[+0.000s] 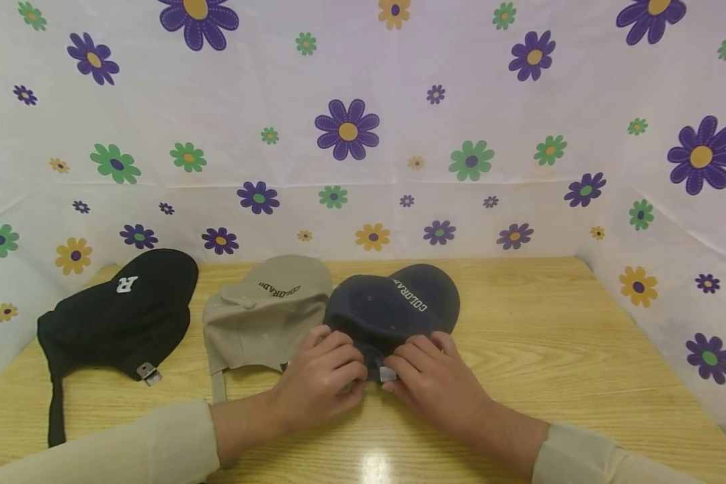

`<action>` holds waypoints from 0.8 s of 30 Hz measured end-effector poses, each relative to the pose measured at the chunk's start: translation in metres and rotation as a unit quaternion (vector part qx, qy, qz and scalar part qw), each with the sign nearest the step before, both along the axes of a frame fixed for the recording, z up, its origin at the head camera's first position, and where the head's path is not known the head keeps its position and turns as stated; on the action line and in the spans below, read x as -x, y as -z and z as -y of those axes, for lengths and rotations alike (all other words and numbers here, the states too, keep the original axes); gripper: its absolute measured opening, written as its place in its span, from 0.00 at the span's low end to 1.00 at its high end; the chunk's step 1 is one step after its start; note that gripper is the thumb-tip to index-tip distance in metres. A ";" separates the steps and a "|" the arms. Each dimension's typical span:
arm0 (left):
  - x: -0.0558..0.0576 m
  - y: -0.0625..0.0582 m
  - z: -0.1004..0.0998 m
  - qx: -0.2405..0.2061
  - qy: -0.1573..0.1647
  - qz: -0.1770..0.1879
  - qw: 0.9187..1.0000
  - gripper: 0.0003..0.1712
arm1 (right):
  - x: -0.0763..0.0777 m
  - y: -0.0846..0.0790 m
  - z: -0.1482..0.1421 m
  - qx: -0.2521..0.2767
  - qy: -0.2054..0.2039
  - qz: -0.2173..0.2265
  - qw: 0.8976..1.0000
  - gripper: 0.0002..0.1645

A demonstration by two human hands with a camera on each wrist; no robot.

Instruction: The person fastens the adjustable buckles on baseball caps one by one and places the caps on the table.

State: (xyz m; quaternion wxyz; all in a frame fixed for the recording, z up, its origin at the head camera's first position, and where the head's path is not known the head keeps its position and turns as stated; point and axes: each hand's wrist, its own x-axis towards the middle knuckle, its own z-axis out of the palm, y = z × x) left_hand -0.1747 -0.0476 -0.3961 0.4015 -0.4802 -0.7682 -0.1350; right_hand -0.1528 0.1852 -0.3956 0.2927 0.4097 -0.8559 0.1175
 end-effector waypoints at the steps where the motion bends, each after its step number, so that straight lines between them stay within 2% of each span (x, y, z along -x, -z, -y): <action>1: 0.000 0.000 0.000 0.000 0.001 -0.002 1.000 0.06 | 0.000 0.001 0.000 0.000 -0.004 -0.001 1.000 0.22; 7: 0.001 0.001 0.001 -0.002 0.022 -0.009 1.000 0.06 | 0.001 0.003 0.001 0.002 -0.023 0.002 1.000 0.20; 16: 0.002 0.001 0.001 0.003 0.063 0.002 0.998 0.06 | 0.000 0.004 0.002 -0.002 -0.032 -0.005 0.999 0.20; 20: 0.001 0.001 0.001 0.004 0.059 -0.002 0.998 0.06 | 0.000 0.004 0.003 -0.003 -0.031 -0.006 1.000 0.20; 24: 0.000 0.002 0.002 0.004 0.032 -0.003 0.999 0.05 | 0.000 0.004 0.002 -0.003 -0.028 -0.010 1.000 0.19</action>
